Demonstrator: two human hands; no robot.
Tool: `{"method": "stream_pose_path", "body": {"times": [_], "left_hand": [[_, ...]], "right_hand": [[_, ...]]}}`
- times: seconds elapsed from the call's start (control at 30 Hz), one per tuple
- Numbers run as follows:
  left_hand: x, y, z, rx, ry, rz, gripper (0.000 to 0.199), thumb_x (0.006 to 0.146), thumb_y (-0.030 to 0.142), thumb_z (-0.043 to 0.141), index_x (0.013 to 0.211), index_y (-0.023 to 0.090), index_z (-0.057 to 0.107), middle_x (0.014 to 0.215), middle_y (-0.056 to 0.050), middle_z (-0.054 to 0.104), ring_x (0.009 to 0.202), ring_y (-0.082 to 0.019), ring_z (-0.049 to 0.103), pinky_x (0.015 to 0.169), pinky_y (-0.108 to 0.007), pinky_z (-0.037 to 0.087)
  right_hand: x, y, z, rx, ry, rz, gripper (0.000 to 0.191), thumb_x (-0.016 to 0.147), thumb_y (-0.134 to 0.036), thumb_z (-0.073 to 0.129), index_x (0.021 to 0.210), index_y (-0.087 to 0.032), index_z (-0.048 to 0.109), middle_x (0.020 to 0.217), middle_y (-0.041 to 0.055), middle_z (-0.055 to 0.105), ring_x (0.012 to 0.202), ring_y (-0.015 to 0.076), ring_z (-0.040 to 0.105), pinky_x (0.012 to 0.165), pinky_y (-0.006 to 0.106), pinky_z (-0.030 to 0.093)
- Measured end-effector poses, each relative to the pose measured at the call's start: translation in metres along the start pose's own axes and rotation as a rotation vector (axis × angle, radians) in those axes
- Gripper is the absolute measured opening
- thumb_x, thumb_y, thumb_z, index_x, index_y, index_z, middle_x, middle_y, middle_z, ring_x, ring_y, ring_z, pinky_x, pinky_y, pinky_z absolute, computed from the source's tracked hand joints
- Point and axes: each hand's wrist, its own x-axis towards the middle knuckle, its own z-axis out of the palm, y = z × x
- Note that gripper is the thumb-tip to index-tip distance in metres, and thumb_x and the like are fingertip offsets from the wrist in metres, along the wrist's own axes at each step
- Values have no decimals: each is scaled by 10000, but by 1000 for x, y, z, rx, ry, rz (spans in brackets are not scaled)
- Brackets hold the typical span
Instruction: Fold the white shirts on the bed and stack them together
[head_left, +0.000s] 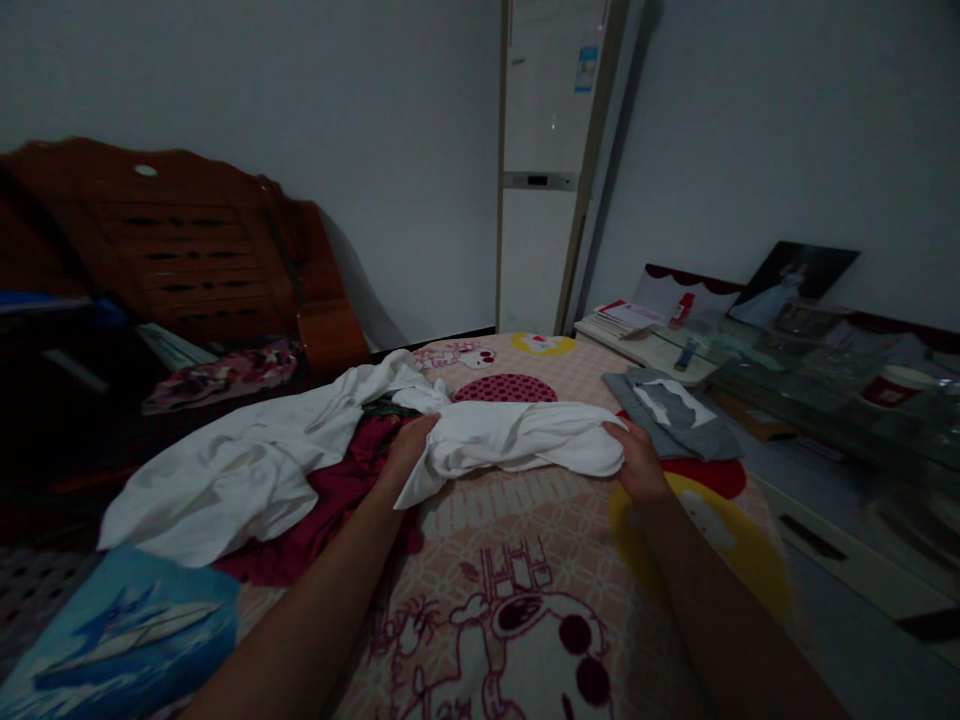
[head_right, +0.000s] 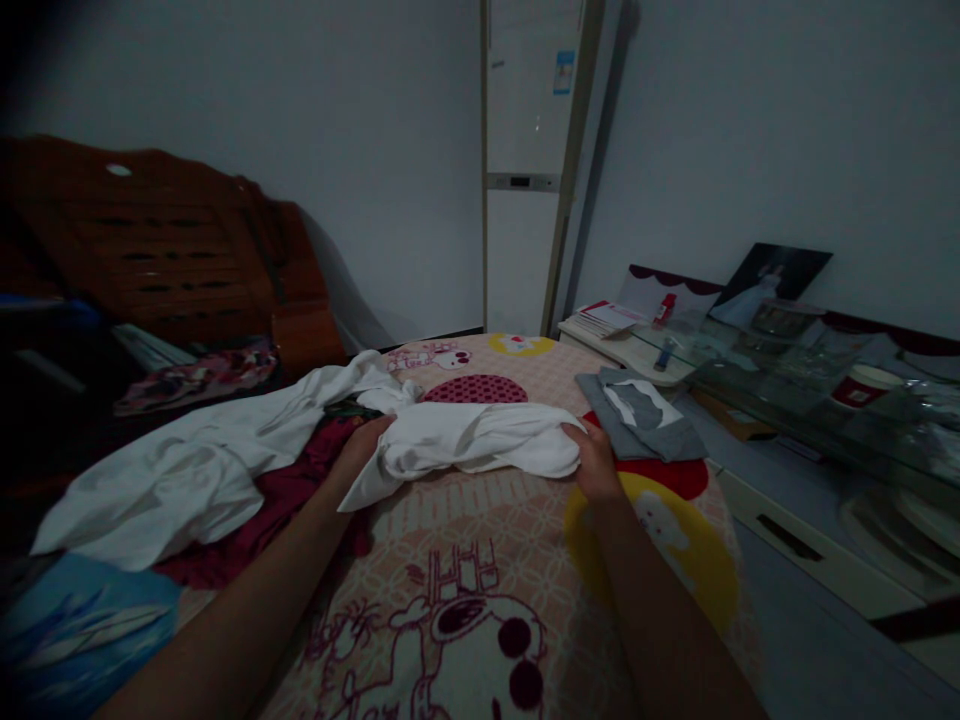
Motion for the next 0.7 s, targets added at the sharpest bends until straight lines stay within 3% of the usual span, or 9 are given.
{"method": "stream_pose_path", "body": {"times": [0.07,0.13,0.23,0.3,0.37,0.5,0.57,0.7], "left_hand": [[-8,5,5,143,-131,51,458,673,587,665,776,142,692,766,-80,711,843,-287,659,767,-383,532],[-19,7,11,375,-298,164,543,646,562,718,997,148,703,948,-84,727,960,-299,656,855,-392,517],[-31,4,22,676,-462,331,808,605,380,806,1347,193,545,1220,-110,659,1138,-312,609,977,-406,472],[-34,-1,29,807,-466,396,783,671,262,747,1405,177,487,1256,-133,627,1155,-295,602,999,-403,463],[-33,-5,35,899,-400,479,653,727,197,669,1363,154,531,1290,-159,591,1197,-294,572,1031,-415,443],[-26,-9,40,1022,-316,627,600,731,213,666,1321,176,564,1444,-171,473,1399,-368,349,1149,-573,263],[-22,-11,40,1065,-338,610,523,762,224,639,1279,173,581,1353,-165,557,1353,-363,411,1148,-618,226],[-16,-23,39,1112,-333,608,383,776,125,569,1156,119,620,1157,-168,655,1175,-299,571,1160,-548,255]], "right_hand": [[2,-4,-3,120,72,-13,345,603,-364,780,863,-160,681,716,53,734,721,253,707,686,374,580],[3,-6,-6,232,161,-24,314,609,-317,781,862,-166,672,742,39,739,741,237,710,727,372,589],[5,-7,-10,301,252,-24,279,624,-262,773,865,-172,666,765,18,740,743,206,707,751,354,594],[5,-7,-10,298,265,-21,263,631,-249,766,862,-173,666,761,12,736,739,200,706,756,350,595],[4,-6,-7,291,258,-15,257,628,-252,766,852,-173,668,759,12,735,742,204,708,762,354,597],[2,-5,-1,258,242,2,288,634,-317,773,864,-170,678,805,39,746,803,227,714,777,365,596],[0,-4,2,226,219,6,323,633,-360,779,877,-170,683,827,54,750,836,240,714,780,369,593],[-4,-5,5,135,95,21,405,573,-390,820,886,-163,699,816,69,752,837,262,709,756,371,581]]}}
